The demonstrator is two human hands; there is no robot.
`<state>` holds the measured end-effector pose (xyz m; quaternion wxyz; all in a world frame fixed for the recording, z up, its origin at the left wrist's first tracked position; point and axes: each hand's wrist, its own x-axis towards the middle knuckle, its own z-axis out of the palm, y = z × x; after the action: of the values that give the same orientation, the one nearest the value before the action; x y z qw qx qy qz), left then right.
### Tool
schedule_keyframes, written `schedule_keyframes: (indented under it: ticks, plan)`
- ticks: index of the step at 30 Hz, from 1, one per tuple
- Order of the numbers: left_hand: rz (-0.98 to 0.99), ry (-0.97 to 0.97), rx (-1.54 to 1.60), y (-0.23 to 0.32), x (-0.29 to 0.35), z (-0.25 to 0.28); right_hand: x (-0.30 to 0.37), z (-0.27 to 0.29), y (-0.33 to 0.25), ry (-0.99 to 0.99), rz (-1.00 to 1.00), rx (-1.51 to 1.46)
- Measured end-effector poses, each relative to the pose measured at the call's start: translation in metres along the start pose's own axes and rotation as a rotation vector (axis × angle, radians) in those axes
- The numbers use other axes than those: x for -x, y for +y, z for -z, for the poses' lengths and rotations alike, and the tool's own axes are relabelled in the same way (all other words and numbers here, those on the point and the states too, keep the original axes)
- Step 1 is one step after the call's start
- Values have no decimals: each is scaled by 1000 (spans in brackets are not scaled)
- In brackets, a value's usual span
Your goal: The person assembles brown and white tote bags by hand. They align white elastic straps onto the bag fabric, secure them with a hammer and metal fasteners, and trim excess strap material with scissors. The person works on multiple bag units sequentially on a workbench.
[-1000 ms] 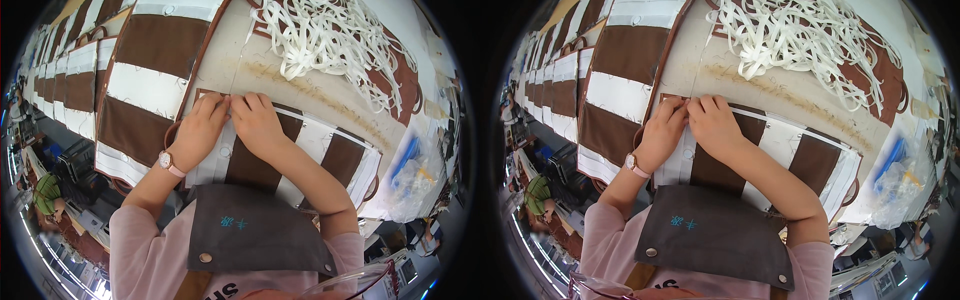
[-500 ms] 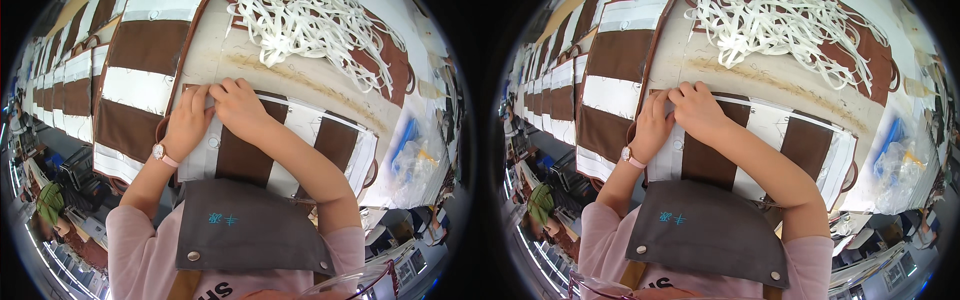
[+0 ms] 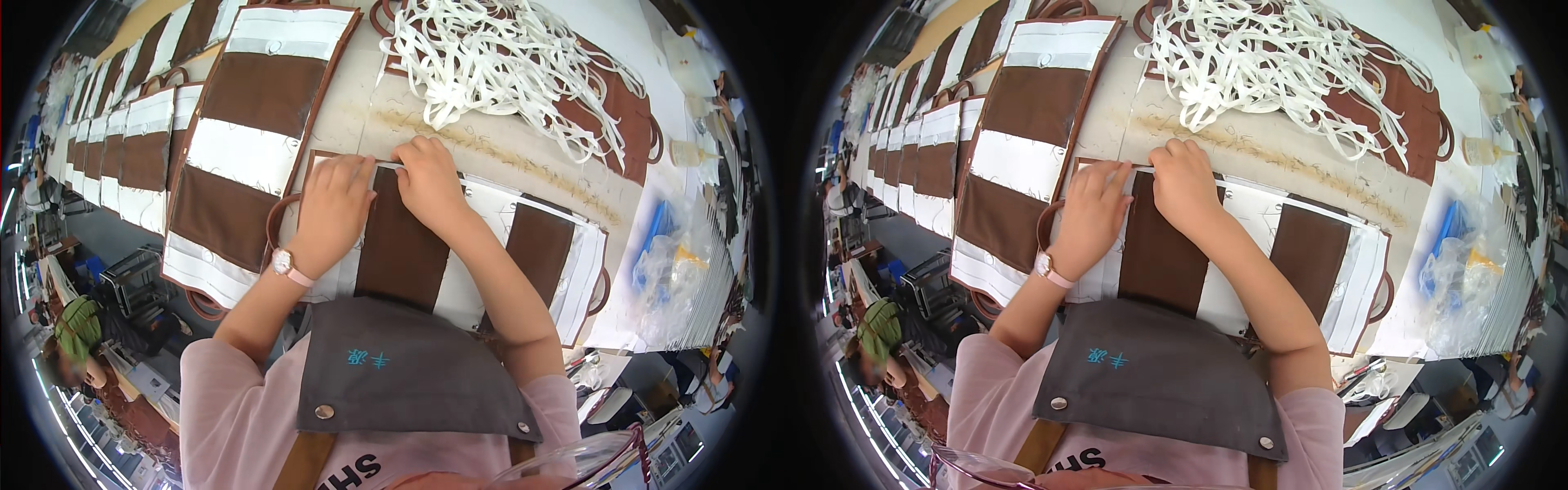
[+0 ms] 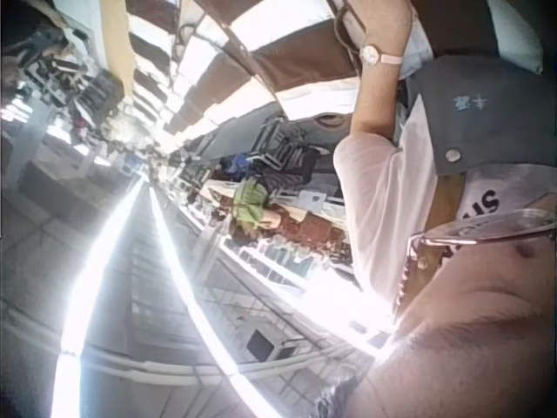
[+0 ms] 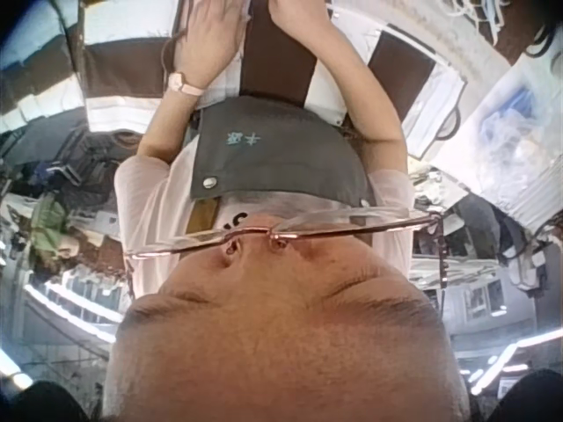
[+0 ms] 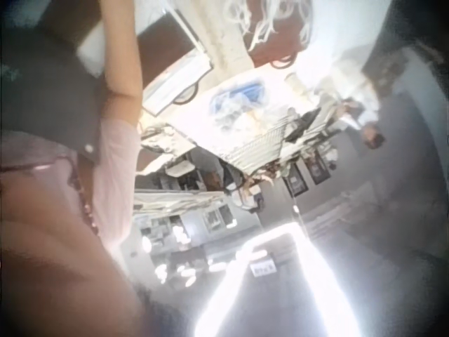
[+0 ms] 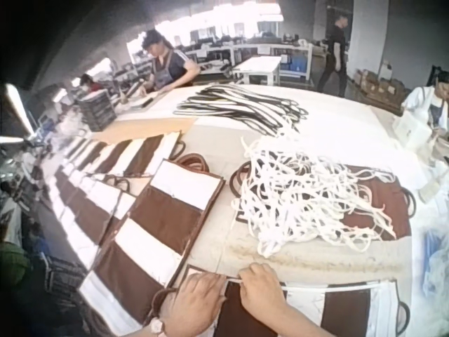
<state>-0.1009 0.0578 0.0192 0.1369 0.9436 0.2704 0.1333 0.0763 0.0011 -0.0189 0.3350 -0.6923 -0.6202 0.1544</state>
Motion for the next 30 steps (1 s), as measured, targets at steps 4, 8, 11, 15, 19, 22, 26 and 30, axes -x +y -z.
schedule_keyframes:
  ticks: [4,8,11,15,19,22,26,30]
  plan:
    - [26,-59,-60,6,15,-15,-6,-8,1,-6,19,-42]
    - [46,-76,-64,8,14,-18,-2,-8,7,12,97,-76]
    - [59,-63,-81,10,14,-21,0,-7,7,17,138,-85]
    - [53,-64,-112,12,9,-19,-2,-6,7,32,148,-53]
    - [28,-82,-106,8,5,-16,0,-7,12,13,239,-51]
    - [3,-69,-107,5,6,-12,3,0,16,-66,333,-28]
    - [40,-43,-85,5,5,-17,0,10,13,-159,434,46]
    - [30,-94,-100,3,2,-15,1,13,11,-163,455,75]
